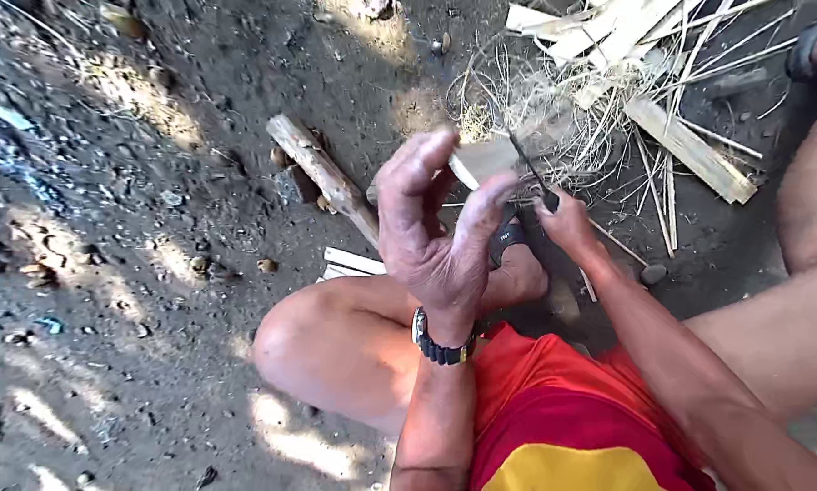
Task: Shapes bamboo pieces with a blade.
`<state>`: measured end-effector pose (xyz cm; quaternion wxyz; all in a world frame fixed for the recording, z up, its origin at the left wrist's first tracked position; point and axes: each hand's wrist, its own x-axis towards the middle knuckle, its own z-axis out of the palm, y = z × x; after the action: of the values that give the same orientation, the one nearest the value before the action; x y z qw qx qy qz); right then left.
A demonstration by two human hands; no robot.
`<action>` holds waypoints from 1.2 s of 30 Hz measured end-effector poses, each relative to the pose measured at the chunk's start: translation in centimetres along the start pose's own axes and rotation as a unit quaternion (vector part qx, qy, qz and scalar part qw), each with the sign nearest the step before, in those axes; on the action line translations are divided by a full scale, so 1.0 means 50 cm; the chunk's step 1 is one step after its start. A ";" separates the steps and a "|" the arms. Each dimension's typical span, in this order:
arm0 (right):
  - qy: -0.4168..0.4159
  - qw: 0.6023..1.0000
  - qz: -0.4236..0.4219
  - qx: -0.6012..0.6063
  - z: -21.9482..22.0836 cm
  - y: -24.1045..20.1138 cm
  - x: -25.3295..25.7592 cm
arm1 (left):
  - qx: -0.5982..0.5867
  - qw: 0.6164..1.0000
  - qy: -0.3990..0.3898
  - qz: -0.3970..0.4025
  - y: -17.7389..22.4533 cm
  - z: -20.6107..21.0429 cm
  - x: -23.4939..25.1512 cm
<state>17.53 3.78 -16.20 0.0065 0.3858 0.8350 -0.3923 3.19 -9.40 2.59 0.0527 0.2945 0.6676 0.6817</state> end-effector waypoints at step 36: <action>0.000 0.999 -0.020 0.028 -0.067 -0.061 -0.039 | -0.001 0.999 0.031 0.039 -0.013 0.032 -0.001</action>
<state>17.88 3.55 -11.30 -0.0121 0.3685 0.8314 -0.4158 3.78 -7.96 1.85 0.0053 0.2987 0.6564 0.6928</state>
